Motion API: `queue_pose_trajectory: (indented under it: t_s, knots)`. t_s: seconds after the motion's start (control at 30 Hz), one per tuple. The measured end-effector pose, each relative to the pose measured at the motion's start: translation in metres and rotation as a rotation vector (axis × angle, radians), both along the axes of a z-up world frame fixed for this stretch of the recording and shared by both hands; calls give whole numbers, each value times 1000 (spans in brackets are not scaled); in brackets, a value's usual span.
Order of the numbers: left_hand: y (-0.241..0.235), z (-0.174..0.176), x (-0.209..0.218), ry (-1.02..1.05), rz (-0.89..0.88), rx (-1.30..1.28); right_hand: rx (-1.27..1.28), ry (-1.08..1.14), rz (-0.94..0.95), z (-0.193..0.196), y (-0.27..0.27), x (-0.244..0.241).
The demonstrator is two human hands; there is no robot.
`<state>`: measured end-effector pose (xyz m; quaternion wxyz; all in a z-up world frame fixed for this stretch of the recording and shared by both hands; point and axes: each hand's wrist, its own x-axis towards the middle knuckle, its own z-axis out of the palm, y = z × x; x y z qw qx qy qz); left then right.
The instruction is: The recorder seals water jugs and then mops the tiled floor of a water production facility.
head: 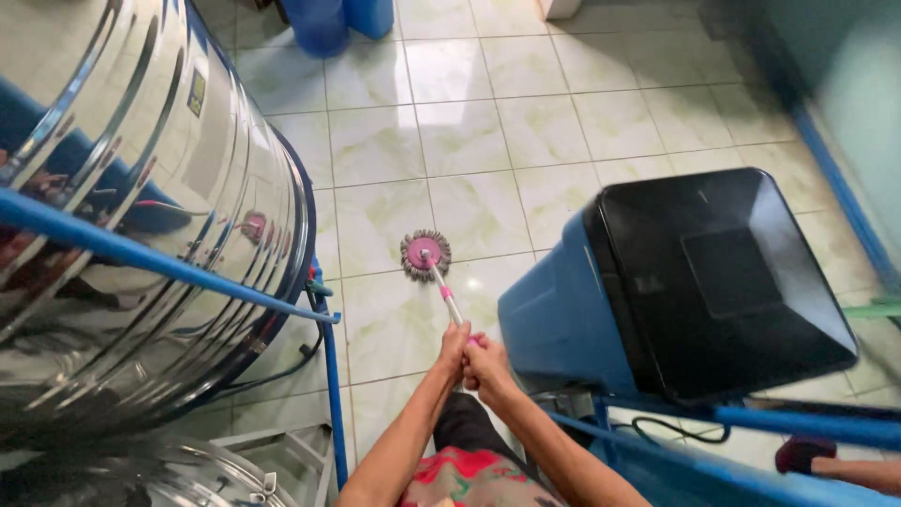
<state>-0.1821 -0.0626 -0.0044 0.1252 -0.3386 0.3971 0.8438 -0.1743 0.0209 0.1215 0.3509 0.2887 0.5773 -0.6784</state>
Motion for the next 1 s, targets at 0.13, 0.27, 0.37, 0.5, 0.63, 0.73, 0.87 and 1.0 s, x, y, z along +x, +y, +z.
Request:
queue_pose_trajectory:
  t_s: [0.13, 0.27, 0.37, 0.5, 0.63, 0.73, 0.87, 1.0]
  knots:
    - [-18, -50, -99, -112, 25, -69, -24, 9, -77, 2, -22, -87]
    - [-37, -63, -199, -66, -66, -135, 5, -55, -99, -6, -33, -181]
    - [-36, -47, -220, -135, -39, -190, -98, 15, -66, -23, -30, -219]
    - [-62, -19, -300, -60, 25, -95, -48, -23, -75, 5, -59, -292]
    - [-87, -11, -343, -104, -18, -121, -28, 2, -72, 20, -86, -340]
    - [-115, -10, -398, -140, -37, -254, 1, -48, -73, 13, -117, -386]
    - [-157, -17, -468, -152, -9, -137, -69, -51, -99, -9, -156, -458]
    - [-202, -16, -552, -135, -102, -199, -94, -49, -130, -1, -200, -538]
